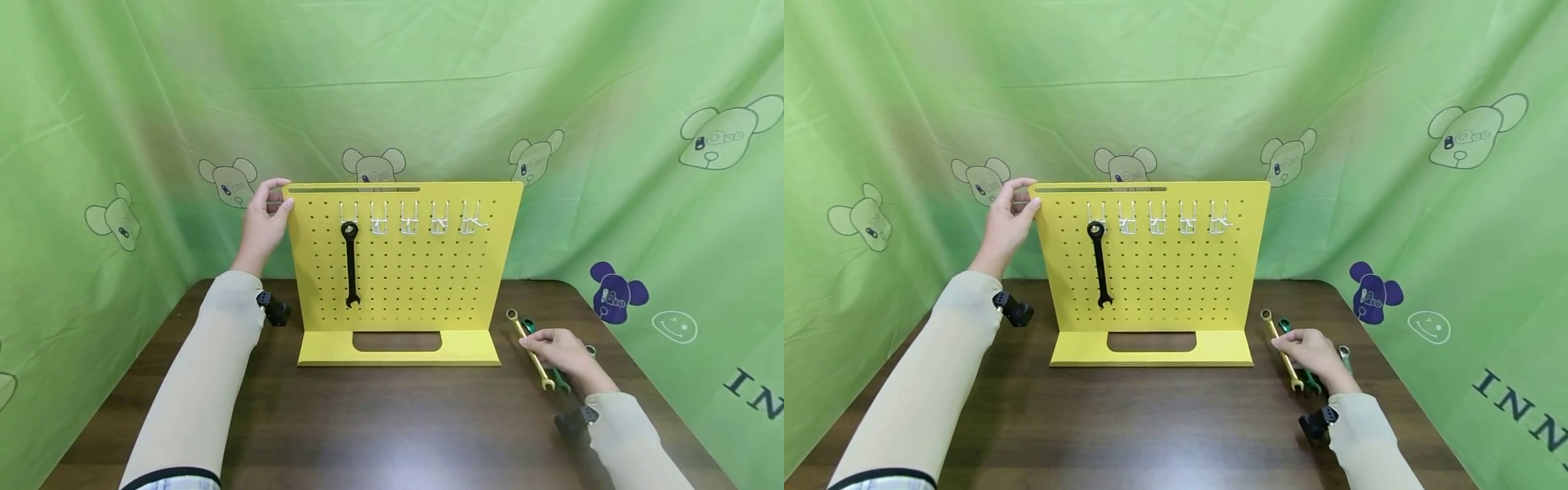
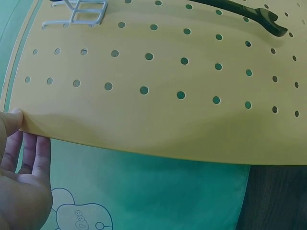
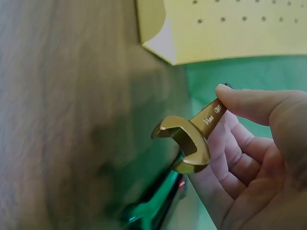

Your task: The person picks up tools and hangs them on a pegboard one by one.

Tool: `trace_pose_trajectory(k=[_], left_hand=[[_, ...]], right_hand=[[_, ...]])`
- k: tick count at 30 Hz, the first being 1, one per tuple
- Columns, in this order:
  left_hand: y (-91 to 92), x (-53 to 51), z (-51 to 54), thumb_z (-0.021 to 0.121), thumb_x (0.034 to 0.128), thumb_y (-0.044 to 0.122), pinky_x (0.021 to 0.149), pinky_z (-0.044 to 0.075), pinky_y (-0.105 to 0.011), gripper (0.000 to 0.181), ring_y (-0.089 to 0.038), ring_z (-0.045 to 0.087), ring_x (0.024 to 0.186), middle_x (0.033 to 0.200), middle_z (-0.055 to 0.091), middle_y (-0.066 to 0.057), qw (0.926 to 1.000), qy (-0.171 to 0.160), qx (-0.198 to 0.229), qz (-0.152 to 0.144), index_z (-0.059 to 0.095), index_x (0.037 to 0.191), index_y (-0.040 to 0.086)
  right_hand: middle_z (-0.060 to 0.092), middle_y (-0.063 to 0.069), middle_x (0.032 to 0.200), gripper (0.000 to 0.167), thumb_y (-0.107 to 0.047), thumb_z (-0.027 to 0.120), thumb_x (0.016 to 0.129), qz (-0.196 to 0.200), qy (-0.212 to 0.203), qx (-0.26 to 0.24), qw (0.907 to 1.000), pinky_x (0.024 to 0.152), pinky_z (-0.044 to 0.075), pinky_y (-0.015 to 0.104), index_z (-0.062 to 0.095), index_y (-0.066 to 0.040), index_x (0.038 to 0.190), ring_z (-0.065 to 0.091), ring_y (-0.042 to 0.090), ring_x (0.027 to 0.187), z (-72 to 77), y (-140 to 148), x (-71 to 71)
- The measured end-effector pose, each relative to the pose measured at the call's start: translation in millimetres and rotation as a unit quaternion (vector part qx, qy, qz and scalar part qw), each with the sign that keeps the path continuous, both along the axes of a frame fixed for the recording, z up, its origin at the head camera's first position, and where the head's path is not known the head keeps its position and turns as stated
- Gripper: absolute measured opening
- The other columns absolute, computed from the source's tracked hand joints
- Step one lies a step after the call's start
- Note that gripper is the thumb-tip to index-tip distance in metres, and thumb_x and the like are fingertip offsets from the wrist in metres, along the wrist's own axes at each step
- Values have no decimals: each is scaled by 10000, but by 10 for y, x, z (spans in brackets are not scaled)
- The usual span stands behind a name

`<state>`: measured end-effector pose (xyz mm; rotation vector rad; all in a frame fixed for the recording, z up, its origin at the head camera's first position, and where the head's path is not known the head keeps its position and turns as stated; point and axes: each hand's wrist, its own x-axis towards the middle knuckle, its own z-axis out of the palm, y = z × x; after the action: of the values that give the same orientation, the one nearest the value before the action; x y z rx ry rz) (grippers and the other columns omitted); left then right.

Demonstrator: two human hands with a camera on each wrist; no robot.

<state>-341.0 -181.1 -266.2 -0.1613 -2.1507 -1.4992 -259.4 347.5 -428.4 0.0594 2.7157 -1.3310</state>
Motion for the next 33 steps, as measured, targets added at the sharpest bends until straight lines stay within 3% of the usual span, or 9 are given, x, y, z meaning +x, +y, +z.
trace_pose_trajectory(k=[8,18,27,33], left_hand=[[2,20,9,577,1025,131,876,514,-357,356,-273,563,1070,1194,579,-130,10000,-16,-16,3,538,1377,167],[8,24,18,578,1023,125,869,515,-349,355,-239,558,1044,1187,577,-125,10000,-18,25,-19,540,1374,164],[8,21,12,573,1026,124,862,516,-342,356,-230,556,1032,1186,574,-130,10000,-28,44,-54,536,1378,162],[13,16,13,572,1026,119,849,518,-333,352,-222,553,1024,1180,575,-124,9999,-31,76,-58,539,1374,164]], right_hand=[[549,-3,718,379,-231,659,980,402,333,103,9986,631,551,308,638,131,1091,542,157,668,187,-145,30],[592,20,751,393,-294,657,981,543,675,373,9955,630,565,355,657,81,1097,591,188,670,368,-326,42],[540,30,672,317,-262,666,978,767,986,268,9918,548,459,277,668,44,1060,556,183,598,526,-676,6],[567,27,704,298,-266,669,978,946,1165,288,9883,582,505,301,681,23,1053,564,185,624,587,-930,-71]])
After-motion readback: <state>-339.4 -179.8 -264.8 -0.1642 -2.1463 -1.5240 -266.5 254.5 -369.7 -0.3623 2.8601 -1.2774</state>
